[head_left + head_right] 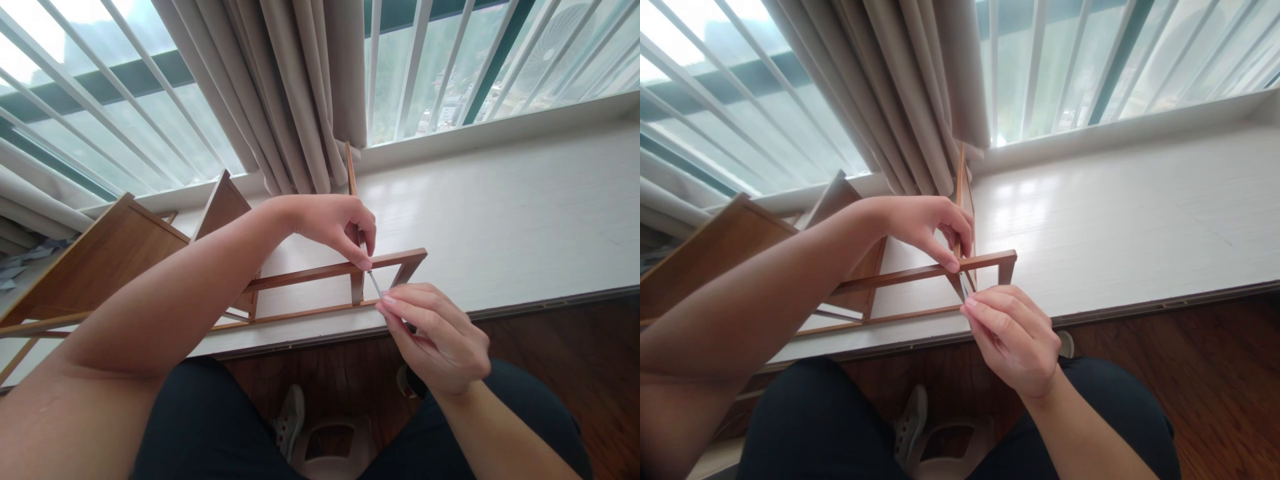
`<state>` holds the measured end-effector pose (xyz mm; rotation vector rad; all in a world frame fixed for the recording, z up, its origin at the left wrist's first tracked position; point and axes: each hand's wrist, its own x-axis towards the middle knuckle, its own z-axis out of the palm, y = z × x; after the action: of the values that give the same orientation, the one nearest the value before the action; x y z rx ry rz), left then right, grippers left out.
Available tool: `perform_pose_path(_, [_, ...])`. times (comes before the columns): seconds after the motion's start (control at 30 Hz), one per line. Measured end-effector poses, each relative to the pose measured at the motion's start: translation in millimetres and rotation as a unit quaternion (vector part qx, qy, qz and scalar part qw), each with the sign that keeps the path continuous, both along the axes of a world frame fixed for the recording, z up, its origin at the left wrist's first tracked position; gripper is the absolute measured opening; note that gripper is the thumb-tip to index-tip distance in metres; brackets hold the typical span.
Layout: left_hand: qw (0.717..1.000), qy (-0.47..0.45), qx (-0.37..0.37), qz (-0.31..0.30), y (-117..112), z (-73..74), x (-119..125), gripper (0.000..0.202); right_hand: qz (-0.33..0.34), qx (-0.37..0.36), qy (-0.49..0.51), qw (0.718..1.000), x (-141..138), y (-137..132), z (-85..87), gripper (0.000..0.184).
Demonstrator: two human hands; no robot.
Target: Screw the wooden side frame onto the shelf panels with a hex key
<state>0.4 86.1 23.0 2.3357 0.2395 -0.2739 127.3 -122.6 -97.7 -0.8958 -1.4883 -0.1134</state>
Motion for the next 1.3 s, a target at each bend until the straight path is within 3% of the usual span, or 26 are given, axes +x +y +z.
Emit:
perform_pose_path(0.73, [1.000,0.002,0.010,-0.005,0.4,0.3,0.8,0.035,-0.034,-0.025,0.006,0.999,-2.5,-1.0,-1.7,0.023])
perform_pose_path(0.97, [1.000,-0.001,-0.026,-0.013,1.6,2.7,-0.7,0.024,-0.023,-0.043,0.001,0.999,-3.4,-0.5,-1.1,0.020])
perform_pose_path(1.13, [0.999,-0.008,-0.048,-0.012,4.5,2.1,-2.5,0.024,-0.016,-0.068,-0.002,0.998,-4.8,0.2,1.4,0.016])
perform_pose_path(1.3, [0.999,-0.018,-0.038,-0.008,6.9,0.8,-4.5,0.027,0.027,-0.116,0.033,0.992,-8.2,-0.3,1.2,0.022])
